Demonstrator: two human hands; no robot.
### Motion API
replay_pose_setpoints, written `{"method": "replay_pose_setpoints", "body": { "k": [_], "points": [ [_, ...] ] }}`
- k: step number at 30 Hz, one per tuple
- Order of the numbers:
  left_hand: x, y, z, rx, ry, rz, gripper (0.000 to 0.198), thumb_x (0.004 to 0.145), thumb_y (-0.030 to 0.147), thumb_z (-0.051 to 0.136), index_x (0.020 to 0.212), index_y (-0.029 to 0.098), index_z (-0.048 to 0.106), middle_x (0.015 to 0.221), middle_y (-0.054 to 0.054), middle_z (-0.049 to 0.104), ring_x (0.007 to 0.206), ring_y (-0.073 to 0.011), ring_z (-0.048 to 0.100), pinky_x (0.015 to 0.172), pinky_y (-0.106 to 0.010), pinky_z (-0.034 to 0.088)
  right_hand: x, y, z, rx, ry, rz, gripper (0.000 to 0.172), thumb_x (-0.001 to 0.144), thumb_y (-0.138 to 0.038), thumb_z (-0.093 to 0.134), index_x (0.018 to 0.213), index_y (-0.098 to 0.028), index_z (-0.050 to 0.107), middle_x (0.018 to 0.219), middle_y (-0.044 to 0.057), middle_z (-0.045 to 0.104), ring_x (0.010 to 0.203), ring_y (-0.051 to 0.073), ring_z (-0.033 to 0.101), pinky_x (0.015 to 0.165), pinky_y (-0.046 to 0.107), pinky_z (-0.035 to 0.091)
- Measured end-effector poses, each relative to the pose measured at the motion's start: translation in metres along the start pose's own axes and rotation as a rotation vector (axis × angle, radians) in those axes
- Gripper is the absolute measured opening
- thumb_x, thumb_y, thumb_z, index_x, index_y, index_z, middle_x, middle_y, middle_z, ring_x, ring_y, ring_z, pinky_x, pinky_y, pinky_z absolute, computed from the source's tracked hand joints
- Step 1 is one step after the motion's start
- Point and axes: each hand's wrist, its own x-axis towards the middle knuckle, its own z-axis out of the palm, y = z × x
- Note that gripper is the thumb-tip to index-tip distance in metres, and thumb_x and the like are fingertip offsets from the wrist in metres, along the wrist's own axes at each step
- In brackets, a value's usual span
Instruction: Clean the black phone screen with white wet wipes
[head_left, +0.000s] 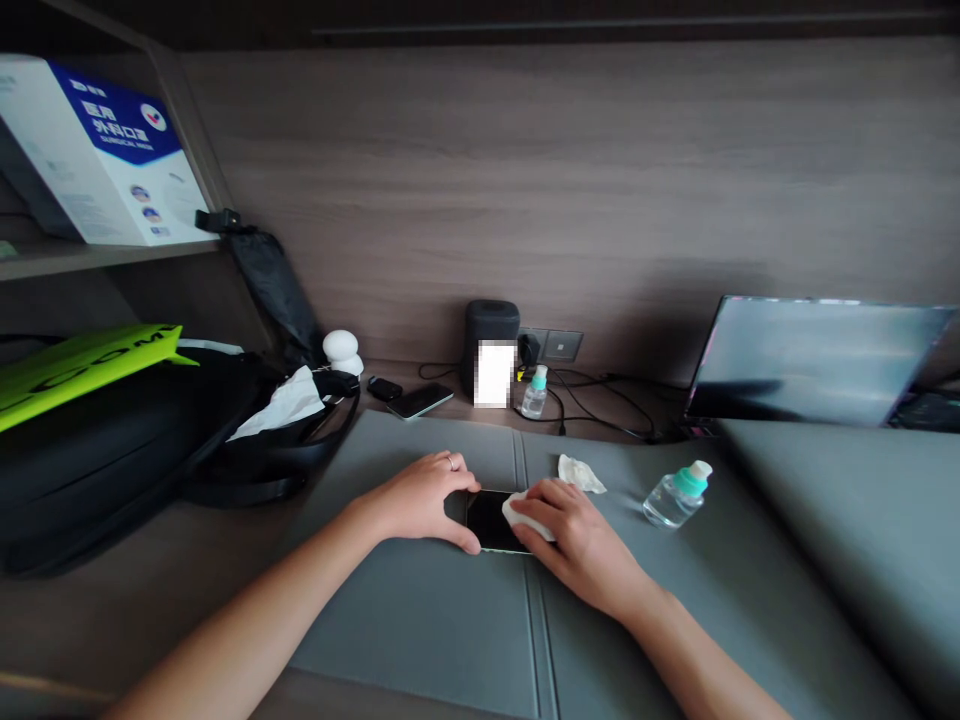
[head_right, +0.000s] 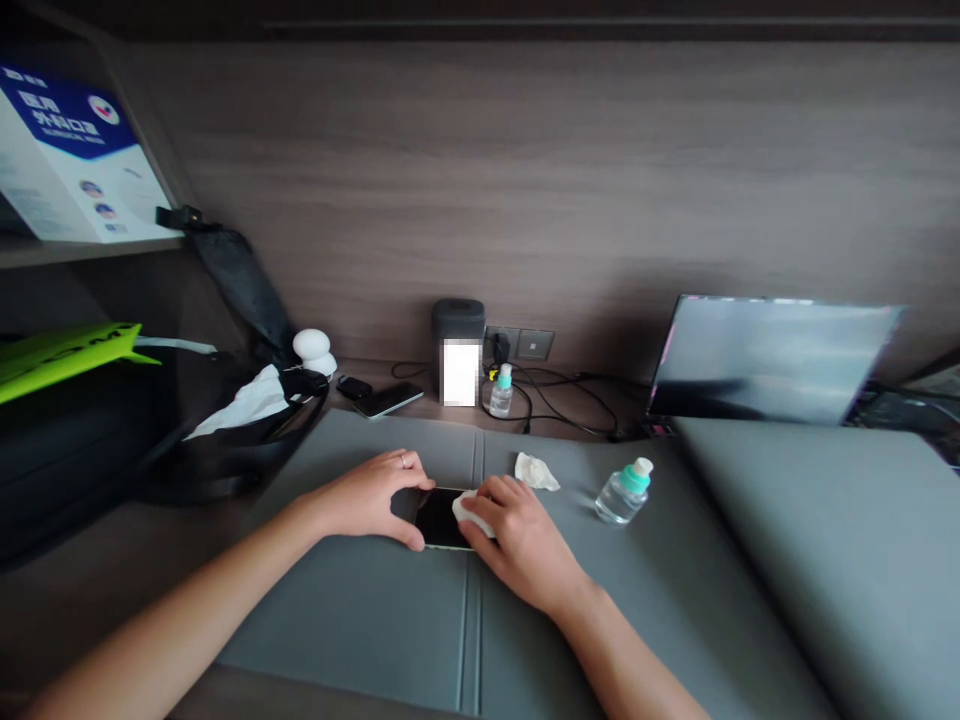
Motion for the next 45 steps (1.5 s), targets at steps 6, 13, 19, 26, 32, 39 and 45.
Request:
{"method": "replay_pose_setpoints", "body": {
  "k": [6, 13, 19, 26, 32, 39, 45],
  "points": [
    [0.000, 0.000, 0.000, 0.003, 0.008, -0.002, 0.065, 0.060, 0.062, 0.082, 0.112, 0.025, 0.067, 0.104, -0.004, 0.060, 0.099, -0.0263, 0.057, 0.088, -0.036, 0.045, -0.001, -0.001, -0.001, 0.009, -0.038, -0.033, 0.023, 0.098, -0.029, 0.051, 0.115, -0.024, 0.064, 0.099, 0.008, 0.062, 0.093, 0.023, 0.059, 0.085, 0.040, 0.047],
    [-0.001, 0.001, -0.001, 0.006, 0.005, 0.011, 0.066, 0.061, 0.063, 0.081, 0.113, 0.024, 0.067, 0.104, -0.004, 0.060, 0.099, -0.0259, 0.058, 0.088, -0.036, 0.046, -0.002, 0.008, 0.002, -0.024, 0.013, 0.049, 0.023, 0.098, -0.021, 0.047, 0.114, -0.022, 0.063, 0.099, 0.008, 0.061, 0.091, 0.023, 0.058, 0.084, 0.041, 0.047],
    [0.000, 0.000, 0.000, 0.005, 0.005, -0.004, 0.066, 0.060, 0.062, 0.082, 0.112, 0.024, 0.067, 0.104, -0.004, 0.060, 0.098, -0.0257, 0.058, 0.086, -0.035, 0.046, 0.000, 0.000, 0.000, 0.018, -0.056, -0.022, 0.024, 0.099, -0.020, 0.046, 0.115, -0.025, 0.063, 0.102, 0.008, 0.062, 0.094, 0.023, 0.059, 0.084, 0.040, 0.047],
    [-0.001, -0.001, 0.000, 0.007, 0.007, 0.012, 0.067, 0.061, 0.063, 0.081, 0.114, 0.024, 0.066, 0.104, -0.004, 0.060, 0.099, -0.0258, 0.058, 0.087, -0.036, 0.045, -0.002, 0.006, -0.001, 0.003, -0.027, 0.045, 0.022, 0.097, -0.032, 0.054, 0.115, -0.024, 0.064, 0.102, 0.008, 0.061, 0.095, 0.024, 0.058, 0.086, 0.042, 0.046],
    [-0.001, 0.000, 0.000, 0.002, 0.009, 0.003, 0.067, 0.061, 0.063, 0.081, 0.114, 0.024, 0.067, 0.104, -0.004, 0.060, 0.099, -0.0255, 0.058, 0.087, -0.036, 0.046, -0.002, -0.002, -0.006, 0.048, -0.094, 0.004, 0.027, 0.097, -0.038, 0.053, 0.119, -0.025, 0.062, 0.103, 0.007, 0.061, 0.096, 0.024, 0.057, 0.090, 0.044, 0.044],
    [-0.001, 0.000, 0.000, 0.010, 0.009, 0.004, 0.066, 0.061, 0.063, 0.081, 0.112, 0.025, 0.067, 0.104, -0.004, 0.060, 0.099, -0.0260, 0.058, 0.086, -0.036, 0.045, -0.002, -0.005, -0.009, 0.097, -0.155, -0.028, 0.027, 0.098, -0.039, 0.052, 0.120, -0.024, 0.061, 0.105, 0.008, 0.060, 0.099, 0.024, 0.055, 0.090, 0.043, 0.043],
    [0.000, 0.000, 0.001, 0.014, 0.007, 0.009, 0.067, 0.060, 0.063, 0.082, 0.113, 0.024, 0.067, 0.103, -0.004, 0.060, 0.098, -0.0260, 0.058, 0.086, -0.036, 0.046, -0.003, 0.001, -0.006, 0.063, -0.117, -0.024, 0.023, 0.099, -0.032, 0.051, 0.117, -0.026, 0.062, 0.102, 0.007, 0.061, 0.097, 0.023, 0.057, 0.089, 0.042, 0.044]
  ]
}}
